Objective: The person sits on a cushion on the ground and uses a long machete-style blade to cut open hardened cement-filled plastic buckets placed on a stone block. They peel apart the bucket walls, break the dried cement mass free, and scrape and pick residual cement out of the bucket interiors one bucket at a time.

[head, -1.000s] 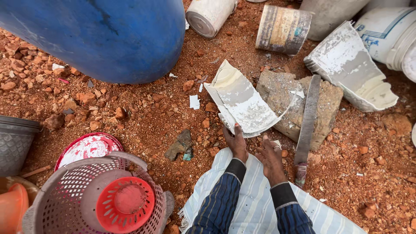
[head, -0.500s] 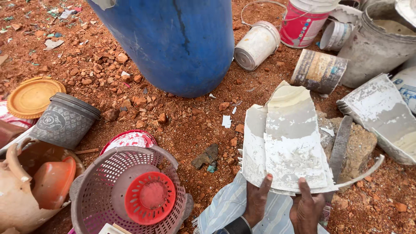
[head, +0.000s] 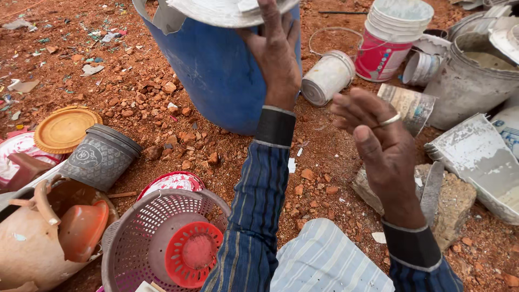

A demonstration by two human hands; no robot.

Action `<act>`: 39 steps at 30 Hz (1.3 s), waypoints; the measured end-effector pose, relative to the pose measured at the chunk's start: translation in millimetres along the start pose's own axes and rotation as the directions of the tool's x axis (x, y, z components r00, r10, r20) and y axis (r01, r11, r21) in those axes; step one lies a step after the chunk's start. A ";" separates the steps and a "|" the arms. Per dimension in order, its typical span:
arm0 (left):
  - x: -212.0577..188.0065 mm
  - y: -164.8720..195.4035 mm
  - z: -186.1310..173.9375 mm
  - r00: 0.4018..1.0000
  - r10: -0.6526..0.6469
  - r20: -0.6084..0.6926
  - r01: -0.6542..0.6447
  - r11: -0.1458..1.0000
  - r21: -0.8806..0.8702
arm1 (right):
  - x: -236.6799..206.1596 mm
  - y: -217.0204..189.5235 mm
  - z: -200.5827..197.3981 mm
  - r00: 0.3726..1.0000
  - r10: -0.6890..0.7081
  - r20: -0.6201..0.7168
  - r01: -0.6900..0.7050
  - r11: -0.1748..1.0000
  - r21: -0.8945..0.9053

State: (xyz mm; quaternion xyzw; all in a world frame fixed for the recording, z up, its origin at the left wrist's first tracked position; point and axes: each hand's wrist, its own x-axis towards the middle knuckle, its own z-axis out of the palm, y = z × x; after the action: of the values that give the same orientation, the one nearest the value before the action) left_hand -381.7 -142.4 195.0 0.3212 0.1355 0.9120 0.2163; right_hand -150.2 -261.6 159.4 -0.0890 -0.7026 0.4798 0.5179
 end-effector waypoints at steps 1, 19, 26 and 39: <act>9.9 -3.4 -9.5 0.998 -0.047 0.042 0.048 0.998 -0.035 | -24.8 17.3 -9.5 0.997 0.077 -0.009 -0.078 0.993 -0.088; -441.3 -295.2 -94.7 0.009 -1.000 0.026 -0.501 0.018 0.865 | -421.5 130.3 -236.1 0.013 0.466 -0.885 -0.939 0.311 0.150; -462.1 -337.6 -107.9 0.024 -1.000 -0.013 -0.590 -0.024 0.807 | -351.9 163.7 -383.4 0.436 0.176 -0.883 -0.896 -0.008 -0.444; -479.5 -338.2 -128.5 0.137 -0.985 0.103 -0.588 0.003 0.809 | -296.8 250.1 -546.4 0.649 0.191 -0.736 -0.489 -0.637 -0.596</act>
State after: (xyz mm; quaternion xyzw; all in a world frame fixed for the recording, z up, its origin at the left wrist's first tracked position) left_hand -24.7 -93.1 -285.6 0.7740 0.6028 0.0026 0.1939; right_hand 334.0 2.9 -221.2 -0.7864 -0.5955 -0.1640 0.0123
